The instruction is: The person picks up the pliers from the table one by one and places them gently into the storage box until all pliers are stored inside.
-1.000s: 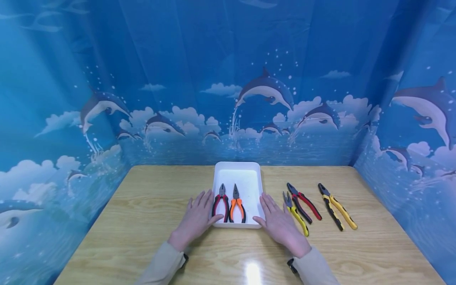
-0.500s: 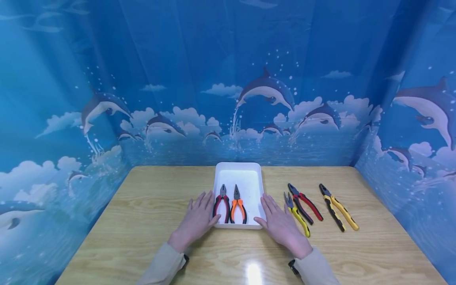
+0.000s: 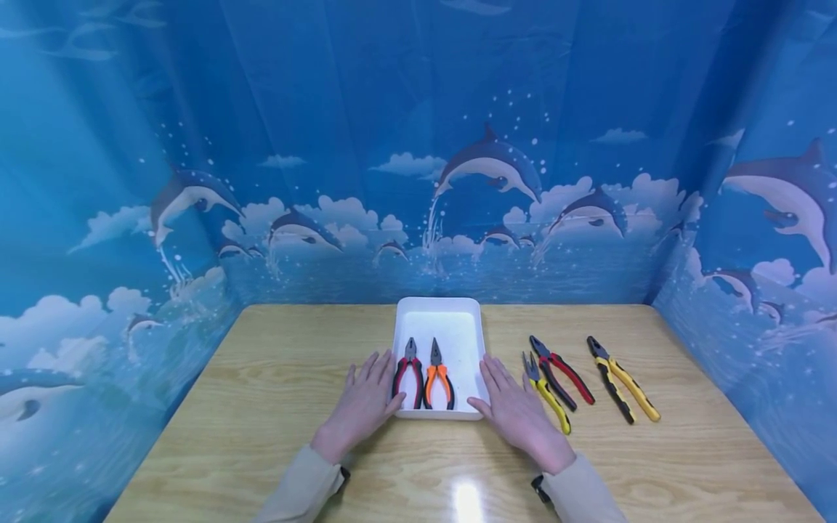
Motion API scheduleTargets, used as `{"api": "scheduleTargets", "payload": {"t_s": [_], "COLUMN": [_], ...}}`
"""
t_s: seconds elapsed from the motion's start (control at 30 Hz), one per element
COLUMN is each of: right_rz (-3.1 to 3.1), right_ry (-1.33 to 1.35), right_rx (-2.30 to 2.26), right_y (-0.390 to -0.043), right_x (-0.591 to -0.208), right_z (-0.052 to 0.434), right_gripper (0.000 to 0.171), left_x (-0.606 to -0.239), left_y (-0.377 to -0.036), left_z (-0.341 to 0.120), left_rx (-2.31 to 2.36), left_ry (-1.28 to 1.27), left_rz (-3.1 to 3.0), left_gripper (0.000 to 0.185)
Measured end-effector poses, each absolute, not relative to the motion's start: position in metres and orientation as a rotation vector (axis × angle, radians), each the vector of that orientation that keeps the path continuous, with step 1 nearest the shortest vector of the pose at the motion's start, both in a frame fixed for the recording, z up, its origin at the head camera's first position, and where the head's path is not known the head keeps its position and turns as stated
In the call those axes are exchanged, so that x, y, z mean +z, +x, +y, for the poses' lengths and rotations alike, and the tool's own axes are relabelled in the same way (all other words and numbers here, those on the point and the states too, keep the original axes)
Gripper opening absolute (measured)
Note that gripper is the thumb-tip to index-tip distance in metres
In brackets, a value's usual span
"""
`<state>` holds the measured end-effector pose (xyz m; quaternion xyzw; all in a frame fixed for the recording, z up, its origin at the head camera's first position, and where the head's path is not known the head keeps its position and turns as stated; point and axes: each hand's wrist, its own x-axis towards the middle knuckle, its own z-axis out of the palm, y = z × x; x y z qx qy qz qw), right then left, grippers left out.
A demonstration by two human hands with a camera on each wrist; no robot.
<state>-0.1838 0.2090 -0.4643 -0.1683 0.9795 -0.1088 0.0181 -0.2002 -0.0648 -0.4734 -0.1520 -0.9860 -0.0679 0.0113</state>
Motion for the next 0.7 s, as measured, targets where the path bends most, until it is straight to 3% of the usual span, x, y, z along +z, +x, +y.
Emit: {"api": "scheduleTargets", "payload": {"t_s": [0.27, 0.53, 0.7], "right_rz": [3.15, 3.446, 3.476], "right_ry": [-0.617, -0.655, -0.479], "right_rx": [-0.303, -0.399, -0.335], "right_y": [-0.185, -0.192, -0.189], "right_x": [-0.46, -0.441, -0.437], "right_z": [0.208, 0.213, 0.233], "right_gripper": [0.061, 0.02, 0.021], "left_x": [-0.472, -0.475, -0.474], "left_y": [-0.199, -0.201, -0.199], "left_z": [-0.064, -0.065, -0.064], "left_rx": [-0.21, -0.186, -0.188], "left_ry": [-0.468, -0.463, -0.46], "left_rz": [-3.063, -3.059, -3.074], "left_gripper": [0.074, 0.075, 0.075]}}
